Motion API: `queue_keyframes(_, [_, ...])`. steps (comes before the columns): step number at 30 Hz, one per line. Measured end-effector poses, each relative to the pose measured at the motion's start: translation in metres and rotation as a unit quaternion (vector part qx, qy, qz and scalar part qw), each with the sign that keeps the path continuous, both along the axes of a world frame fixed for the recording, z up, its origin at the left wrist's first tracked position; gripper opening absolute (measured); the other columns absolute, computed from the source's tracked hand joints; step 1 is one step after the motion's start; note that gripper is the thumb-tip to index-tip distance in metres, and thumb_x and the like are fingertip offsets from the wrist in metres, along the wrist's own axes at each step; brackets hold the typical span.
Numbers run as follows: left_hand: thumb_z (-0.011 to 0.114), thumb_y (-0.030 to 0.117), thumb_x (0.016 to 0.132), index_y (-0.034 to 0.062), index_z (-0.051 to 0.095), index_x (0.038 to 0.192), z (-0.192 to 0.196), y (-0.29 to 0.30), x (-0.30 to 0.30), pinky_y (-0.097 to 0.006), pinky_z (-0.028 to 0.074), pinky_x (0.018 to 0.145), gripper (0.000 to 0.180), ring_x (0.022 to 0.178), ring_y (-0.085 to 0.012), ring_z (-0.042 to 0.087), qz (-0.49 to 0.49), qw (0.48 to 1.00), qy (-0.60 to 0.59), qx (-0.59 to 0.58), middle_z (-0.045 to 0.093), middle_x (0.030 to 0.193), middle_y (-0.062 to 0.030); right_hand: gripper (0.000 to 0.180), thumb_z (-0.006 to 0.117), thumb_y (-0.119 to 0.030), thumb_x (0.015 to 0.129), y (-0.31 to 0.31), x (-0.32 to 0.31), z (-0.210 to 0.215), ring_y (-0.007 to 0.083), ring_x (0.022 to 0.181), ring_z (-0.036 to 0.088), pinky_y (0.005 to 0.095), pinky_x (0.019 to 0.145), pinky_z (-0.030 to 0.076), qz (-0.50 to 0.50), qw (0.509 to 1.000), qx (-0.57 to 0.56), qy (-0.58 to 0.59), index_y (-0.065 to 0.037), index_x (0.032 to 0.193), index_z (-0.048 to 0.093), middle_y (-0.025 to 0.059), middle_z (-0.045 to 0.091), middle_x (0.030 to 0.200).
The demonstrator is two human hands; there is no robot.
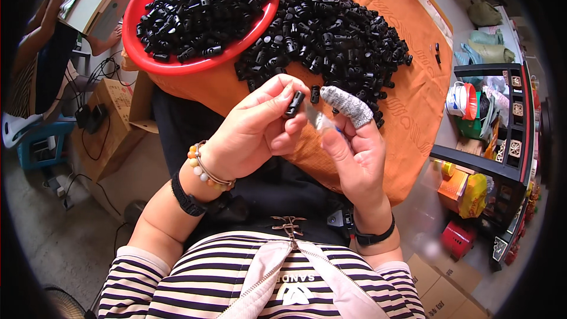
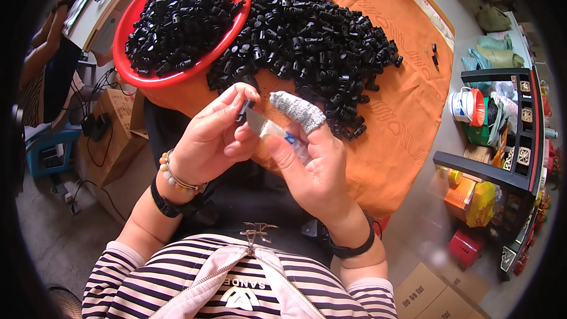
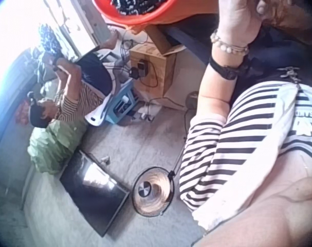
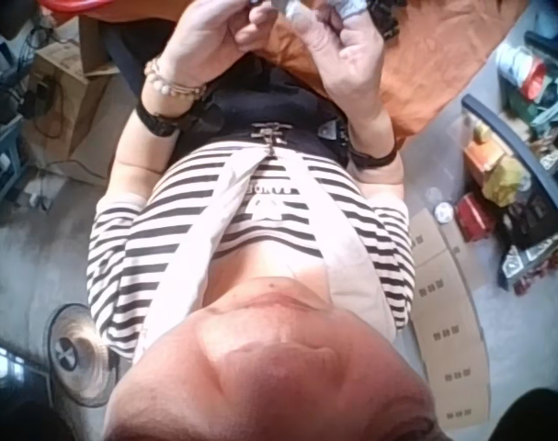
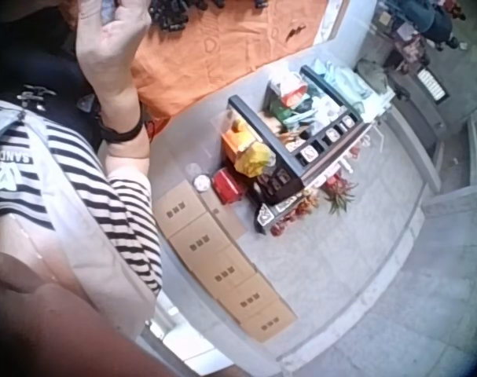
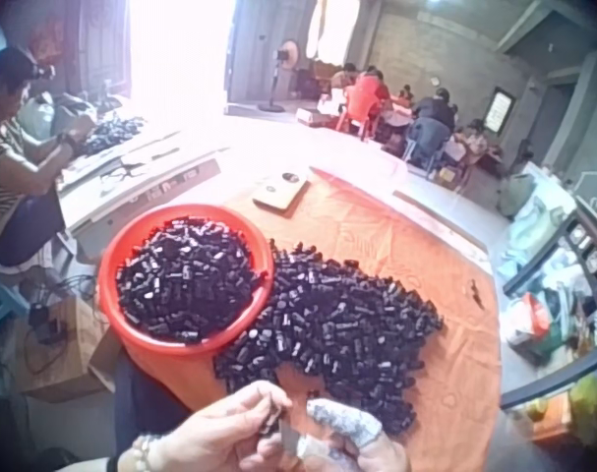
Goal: Inspecting and trimming small black plastic shoe components at a workbench.
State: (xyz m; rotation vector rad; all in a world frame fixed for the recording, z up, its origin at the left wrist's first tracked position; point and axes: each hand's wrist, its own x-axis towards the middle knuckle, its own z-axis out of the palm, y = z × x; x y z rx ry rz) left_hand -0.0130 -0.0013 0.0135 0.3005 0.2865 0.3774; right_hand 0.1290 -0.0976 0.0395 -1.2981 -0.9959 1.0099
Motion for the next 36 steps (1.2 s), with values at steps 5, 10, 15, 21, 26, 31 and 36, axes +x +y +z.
queue_keyframes(5, [0.043,0.026,0.095,0.0124,0.046,0.099,-0.0016,-0.0029,0.0019,-0.019,0.026,0.046,0.015,0.049,-0.005,0.031,0.028,0.999,0.012,0.011,0.045,0.065,0.0018,0.046,0.057,0.0,0.084,-0.002,-0.0017,-0.0004,0.0088,0.097,0.053,0.0211,0.085,0.041,0.041,0.998,-0.05,-0.004,0.003,0.126,0.039,0.0102,0.056,0.11])
queue_keyframes(10, [0.042,0.022,0.095,0.014,0.044,0.105,-0.0019,-0.0044,0.0013,-0.016,0.024,0.044,0.013,0.051,-0.0028,0.031,0.028,1.0,0.003,0.015,0.043,0.066,0.0026,0.045,0.057,0.0,0.084,-0.001,-0.0026,0.0008,0.0116,0.099,0.054,0.0225,0.087,0.041,0.052,0.996,-0.069,-0.013,0.004,0.125,0.04,0.013,0.056,0.112])
queue_keyframes(15, [0.042,0.025,0.095,0.0137,0.045,0.099,-0.0015,-0.0029,-0.0005,-0.018,0.024,0.046,0.012,0.05,-0.0033,0.03,0.025,0.999,0.017,0.012,0.045,0.065,0.0022,0.044,0.058,0.0,0.084,-0.0002,-0.0035,-0.0005,0.0118,0.099,0.054,0.0222,0.085,0.042,0.062,0.996,-0.066,-0.017,0.003,0.124,0.041,0.0134,0.057,0.111])
queue_keyframes(21, [0.041,0.023,0.096,0.0139,0.044,0.099,-0.0058,-0.0028,-0.0032,-0.017,0.023,0.046,0.01,0.05,-0.0034,0.029,0.018,0.999,0.003,0.032,0.044,0.065,0.0022,0.036,0.061,-0.003,0.083,0.0021,-0.0064,-0.0034,0.0031,0.077,0.055,0.0161,0.066,0.044,0.034,0.999,-0.028,0.006,0.002,0.117,0.049,0.0069,0.064,0.093])
queue_keyframes(26, [0.043,0.018,0.094,0.0138,0.042,0.104,-0.0057,-0.0046,-0.0036,-0.016,0.023,0.045,0.011,0.05,-0.0032,0.03,0.004,1.0,0.005,0.02,0.042,0.064,0.0029,0.036,0.06,-0.001,0.083,0.0012,-0.0015,-0.0044,0.0051,0.081,0.056,0.0171,0.069,0.045,0.043,0.999,-0.027,-0.002,0.002,0.117,0.049,0.0079,0.064,0.096])
queue_keyframes(31, [0.04,0.023,0.096,0.0131,0.044,0.1,-0.0057,-0.0012,-0.0031,-0.017,0.024,0.047,0.011,0.051,-0.004,0.03,-0.001,1.0,-0.009,0.01,0.044,0.065,0.0017,0.038,0.061,-0.002,0.083,0.0018,-0.006,-0.0035,0.0061,0.083,0.057,0.018,0.07,0.046,0.034,0.999,-0.012,0.016,0.002,0.118,0.048,0.0091,0.064,0.096])
queue_keyframes(36, [0.04,0.023,0.096,0.0128,0.044,0.099,-0.0053,-0.0012,-0.0027,-0.017,0.024,0.047,0.012,0.051,-0.0039,0.03,0.007,1.0,-0.012,0.016,0.044,0.065,0.0016,0.038,0.062,-0.002,0.082,0.0021,-0.0062,-0.0049,0.0062,0.083,0.057,0.0181,0.07,0.046,0.038,0.999,-0.016,0.029,0.002,0.118,0.048,0.0099,0.064,0.094])
